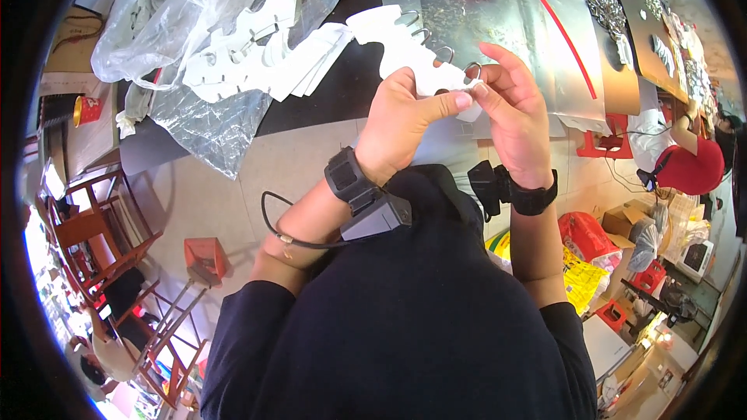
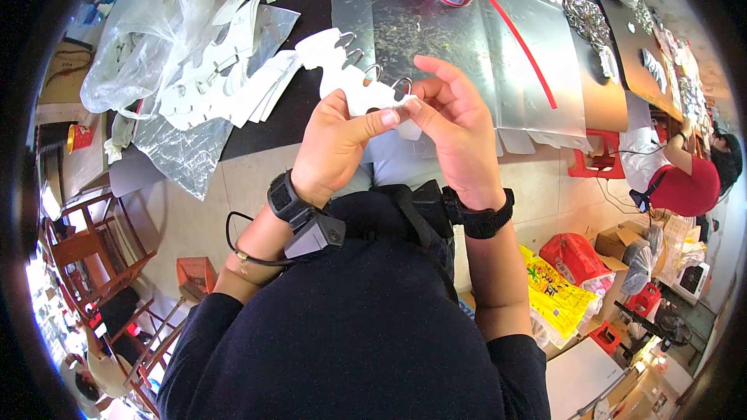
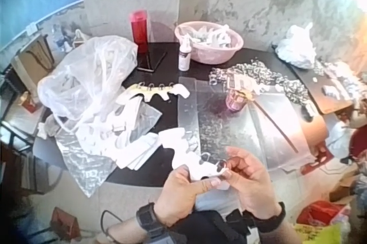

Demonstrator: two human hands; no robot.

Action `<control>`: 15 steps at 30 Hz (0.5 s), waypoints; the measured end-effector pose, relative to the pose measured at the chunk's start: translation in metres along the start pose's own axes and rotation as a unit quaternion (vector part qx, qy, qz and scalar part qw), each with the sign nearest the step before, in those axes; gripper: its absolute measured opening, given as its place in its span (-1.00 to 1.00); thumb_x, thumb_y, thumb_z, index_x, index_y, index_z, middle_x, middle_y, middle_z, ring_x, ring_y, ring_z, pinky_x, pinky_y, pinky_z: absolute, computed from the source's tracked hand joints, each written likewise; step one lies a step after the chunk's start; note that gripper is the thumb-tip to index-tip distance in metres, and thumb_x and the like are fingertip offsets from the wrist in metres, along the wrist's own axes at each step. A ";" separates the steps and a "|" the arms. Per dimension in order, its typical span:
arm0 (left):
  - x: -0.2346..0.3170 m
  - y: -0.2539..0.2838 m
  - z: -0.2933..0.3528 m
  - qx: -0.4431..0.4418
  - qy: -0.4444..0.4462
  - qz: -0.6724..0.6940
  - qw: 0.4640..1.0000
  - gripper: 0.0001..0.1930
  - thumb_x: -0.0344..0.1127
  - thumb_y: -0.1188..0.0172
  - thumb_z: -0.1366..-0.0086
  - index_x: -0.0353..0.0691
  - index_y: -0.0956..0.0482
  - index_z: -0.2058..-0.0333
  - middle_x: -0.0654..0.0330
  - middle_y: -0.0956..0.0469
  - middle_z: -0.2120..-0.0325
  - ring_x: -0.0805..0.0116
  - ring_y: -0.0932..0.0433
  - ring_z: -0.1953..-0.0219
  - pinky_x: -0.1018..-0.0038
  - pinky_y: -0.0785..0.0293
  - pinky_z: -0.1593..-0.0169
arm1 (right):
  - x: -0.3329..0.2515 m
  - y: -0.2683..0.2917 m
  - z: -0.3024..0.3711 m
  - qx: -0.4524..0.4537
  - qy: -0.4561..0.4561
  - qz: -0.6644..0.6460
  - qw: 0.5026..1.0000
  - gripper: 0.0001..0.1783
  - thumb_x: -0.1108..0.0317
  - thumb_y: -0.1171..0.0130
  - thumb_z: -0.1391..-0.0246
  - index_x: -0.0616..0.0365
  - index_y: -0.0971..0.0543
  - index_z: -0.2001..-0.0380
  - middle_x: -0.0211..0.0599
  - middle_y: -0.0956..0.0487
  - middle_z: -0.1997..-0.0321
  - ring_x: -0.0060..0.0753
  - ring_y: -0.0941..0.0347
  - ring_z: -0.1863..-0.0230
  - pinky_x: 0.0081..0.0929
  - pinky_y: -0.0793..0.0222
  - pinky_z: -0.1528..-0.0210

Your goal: Assembling white shoe upper components by manually inserting metal eyelets/rings into pre-cut holes.

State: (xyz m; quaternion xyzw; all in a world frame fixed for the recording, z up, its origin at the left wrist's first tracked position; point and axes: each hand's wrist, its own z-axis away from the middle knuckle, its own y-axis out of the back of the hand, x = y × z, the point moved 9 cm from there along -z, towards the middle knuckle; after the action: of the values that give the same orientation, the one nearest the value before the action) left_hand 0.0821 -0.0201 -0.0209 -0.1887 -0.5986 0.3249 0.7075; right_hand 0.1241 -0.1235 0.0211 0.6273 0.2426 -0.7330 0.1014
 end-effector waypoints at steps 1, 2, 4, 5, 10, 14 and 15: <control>0.004 -0.005 0.002 -0.008 -0.001 0.016 1.000 -0.74 -0.44 -0.28 -0.03 -0.31 -0.39 0.33 0.20 -0.52 0.41 0.55 -0.47 0.42 0.58 -0.41 0.32 | -0.002 0.000 0.001 0.004 0.004 0.001 1.000 -0.51 0.58 -0.05 -0.02 0.23 -0.27 -0.06 -0.41 -0.45 0.26 -0.62 -0.33 0.17 -0.63 -0.19 0.05; 0.006 -0.008 0.004 -0.017 -0.001 0.031 0.999 -0.75 -0.44 -0.26 -0.04 -0.31 -0.40 0.32 0.22 -0.52 0.41 0.56 -0.46 0.41 0.60 -0.40 0.31 | -0.003 0.000 0.001 0.009 0.007 0.001 1.000 -0.51 0.58 -0.05 -0.02 0.23 -0.27 -0.06 -0.40 -0.45 0.27 -0.62 -0.33 0.18 -0.63 -0.19 0.05; 0.002 -0.003 0.002 -0.007 0.011 0.062 0.998 -0.78 -0.44 -0.24 -0.07 -0.29 -0.41 0.32 0.23 -0.51 0.40 0.56 -0.46 0.40 0.61 -0.38 0.30 | -0.002 -0.001 0.002 -0.003 0.009 0.025 1.000 -0.51 0.57 -0.05 -0.02 0.24 -0.27 -0.07 -0.40 -0.45 0.27 -0.62 -0.33 0.17 -0.63 -0.19 0.04; -0.001 0.000 0.001 0.002 0.024 0.094 0.995 -0.81 -0.44 -0.21 -0.10 -0.28 -0.41 0.32 0.24 -0.51 0.39 0.55 -0.45 0.38 0.62 -0.37 0.28 | -0.002 -0.003 0.002 -0.014 0.011 0.051 0.999 -0.51 0.57 -0.05 -0.01 0.24 -0.27 -0.07 -0.41 -0.45 0.27 -0.61 -0.33 0.17 -0.63 -0.19 0.04; -0.017 -0.008 0.007 -0.037 0.133 0.236 0.962 -0.87 -0.45 -0.15 -0.15 -0.24 -0.43 0.30 0.25 -0.51 0.35 0.53 -0.45 0.35 0.61 -0.35 0.26 | 0.003 -0.010 0.004 -0.057 -0.014 -0.062 0.996 -0.52 0.56 -0.08 0.00 0.24 -0.30 -0.05 -0.46 -0.44 0.34 -0.67 -0.34 0.25 -0.72 -0.23 0.14; -0.015 0.000 0.001 -0.024 0.097 0.164 0.981 -0.82 -0.47 -0.09 -0.18 -0.23 -0.43 0.21 0.22 -0.52 0.29 0.44 -0.48 0.24 0.50 -0.37 0.10 | 0.013 -0.005 0.000 -0.034 -0.039 -0.066 0.996 -0.53 0.53 -0.07 -0.02 0.27 -0.29 -0.05 -0.41 -0.46 0.30 -0.66 -0.34 0.23 -0.72 -0.22 0.10; -0.016 0.000 0.001 -0.024 0.097 0.164 0.981 -0.82 -0.47 -0.09 -0.18 -0.23 -0.43 0.21 0.22 -0.52 0.29 0.44 -0.48 0.24 0.50 -0.37 0.10 | 0.011 -0.007 0.001 -0.034 -0.039 -0.066 0.996 -0.53 0.53 -0.07 -0.02 0.27 -0.29 -0.05 -0.41 -0.46 0.30 -0.66 -0.34 0.23 -0.72 -0.22 0.10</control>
State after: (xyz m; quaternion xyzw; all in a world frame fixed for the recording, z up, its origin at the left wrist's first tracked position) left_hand 0.0796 -0.0310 -0.0320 -0.3318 -0.4959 0.4020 0.6945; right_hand 0.1184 -0.1163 0.0120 0.5768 0.3046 -0.7534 0.0836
